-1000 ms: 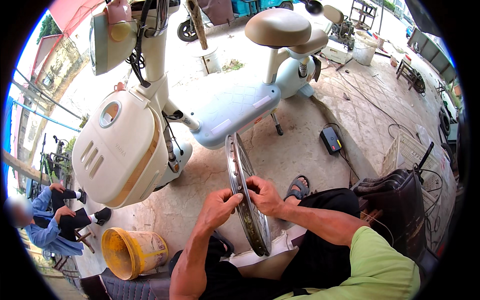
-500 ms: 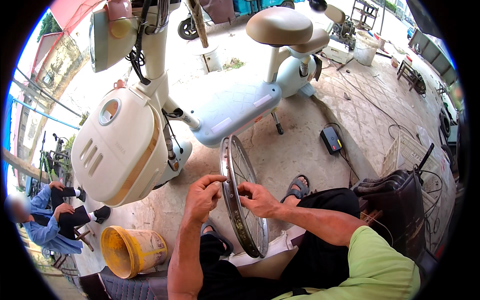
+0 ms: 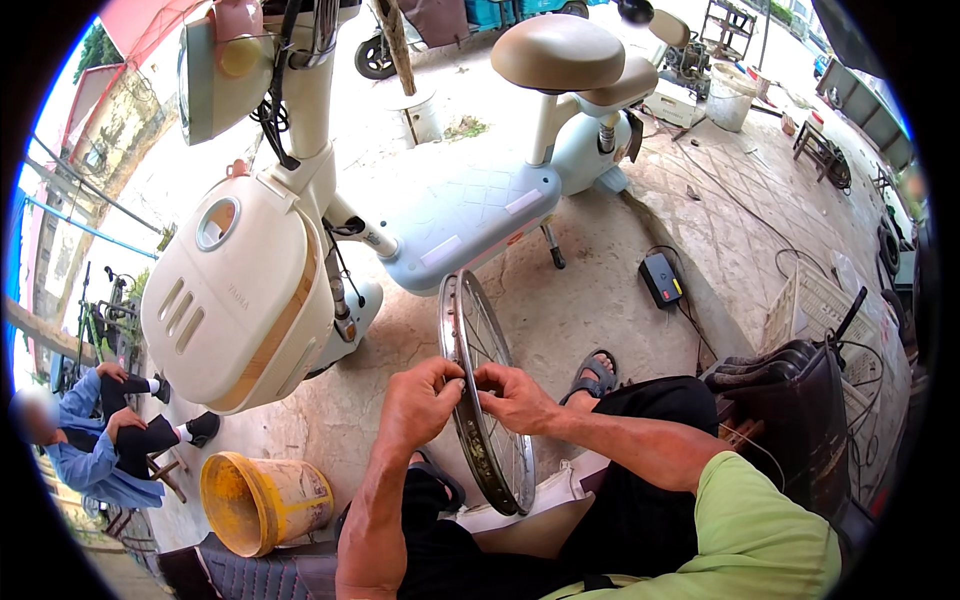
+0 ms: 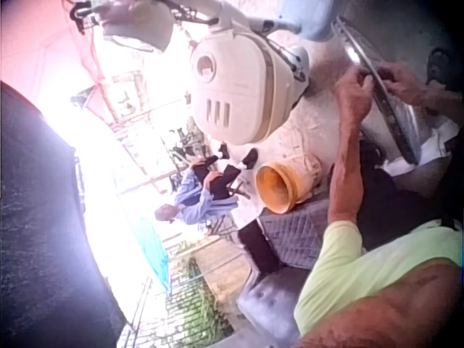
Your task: The person sits and works on a bicycle wheel rim, repeatedly pressing and adjusting small metal components along the rim's edge with both hands. The person rotates the rim to access different sections while maintaining a seated position.
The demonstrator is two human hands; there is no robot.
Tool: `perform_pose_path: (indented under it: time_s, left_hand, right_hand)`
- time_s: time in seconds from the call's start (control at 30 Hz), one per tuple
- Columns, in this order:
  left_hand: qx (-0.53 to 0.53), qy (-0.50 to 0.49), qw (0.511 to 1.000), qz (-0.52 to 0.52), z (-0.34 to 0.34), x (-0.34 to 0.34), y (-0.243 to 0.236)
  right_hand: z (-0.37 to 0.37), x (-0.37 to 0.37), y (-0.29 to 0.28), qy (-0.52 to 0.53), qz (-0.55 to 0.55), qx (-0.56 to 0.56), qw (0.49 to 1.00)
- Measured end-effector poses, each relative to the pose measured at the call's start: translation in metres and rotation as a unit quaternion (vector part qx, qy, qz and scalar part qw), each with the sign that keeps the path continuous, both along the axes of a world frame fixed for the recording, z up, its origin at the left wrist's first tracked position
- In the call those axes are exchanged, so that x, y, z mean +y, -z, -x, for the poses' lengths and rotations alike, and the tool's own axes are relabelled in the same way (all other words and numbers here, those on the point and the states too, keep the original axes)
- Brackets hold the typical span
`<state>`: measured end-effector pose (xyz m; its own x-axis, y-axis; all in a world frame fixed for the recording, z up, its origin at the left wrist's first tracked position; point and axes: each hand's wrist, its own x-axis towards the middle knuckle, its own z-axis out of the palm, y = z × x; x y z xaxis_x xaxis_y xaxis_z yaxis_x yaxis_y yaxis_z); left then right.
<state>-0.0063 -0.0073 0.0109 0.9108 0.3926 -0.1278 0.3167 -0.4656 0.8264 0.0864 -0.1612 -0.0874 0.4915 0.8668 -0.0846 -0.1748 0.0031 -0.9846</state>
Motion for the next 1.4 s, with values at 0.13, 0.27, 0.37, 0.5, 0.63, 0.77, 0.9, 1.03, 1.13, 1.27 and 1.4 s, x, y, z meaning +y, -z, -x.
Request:
perform_pose_path:
  time_s: [0.13, 0.27, 0.37, 0.5, 0.63, 0.77, 0.9, 1.03, 1.13, 1.27, 1.4]
  left_hand:
    - [0.032, 0.048, 0.998, -0.010, 0.005, 0.005, -0.009]
    - [0.005, 0.030, 0.999, -0.026, 0.009, -0.002, -0.001]
    - [0.007, 0.017, 0.997, -0.071, 0.005, -0.008, -0.004]
    - [-0.011, 0.006, 0.995, -0.098, 0.005, -0.009, 0.000]
    - [0.003, 0.008, 0.995, -0.099, 0.003, -0.012, -0.005]
    - [0.002, -0.004, 0.996, -0.087, 0.001, -0.014, -0.001]
    - [0.006, -0.016, 0.996, -0.082, -0.003, -0.017, -0.005]
    - [-0.014, -0.001, 0.997, -0.076, -0.001, -0.014, 0.000]
    - [-0.013, -0.002, 0.996, -0.090, -0.004, -0.014, 0.001]
    - [-0.014, -0.001, 0.996, -0.086, -0.006, -0.014, -0.004]
    - [-0.029, 0.007, 0.997, -0.064, -0.006, -0.014, -0.001]
  right_hand:
    - [-0.002, 0.000, 0.003, -0.003, 0.000, -0.002, 1.000]
    - [0.000, 0.003, -0.002, 0.000, -0.020, 0.006, 1.000]
    - [-0.001, 0.005, 0.008, 0.011, -0.038, 0.049, 0.998]
    - [-0.004, 0.003, 0.003, 0.014, -0.038, 0.056, 0.998]
    - [-0.007, 0.002, -0.001, 0.021, -0.028, 0.030, 0.999]
    - [-0.007, 0.002, 0.000, 0.026, -0.015, -0.007, 1.000]
    - [-0.008, 0.003, 0.008, 0.046, -0.039, 0.029, 0.998]
    - [-0.009, 0.003, 0.000, 0.045, -0.036, 0.010, 0.998]
    - [-0.009, 0.003, 0.001, 0.041, -0.029, 0.002, 0.999]
    - [-0.011, 0.003, -0.001, 0.042, -0.018, 0.026, 0.999]
    - [-0.011, 0.003, -0.004, 0.047, -0.016, 0.003, 0.999]
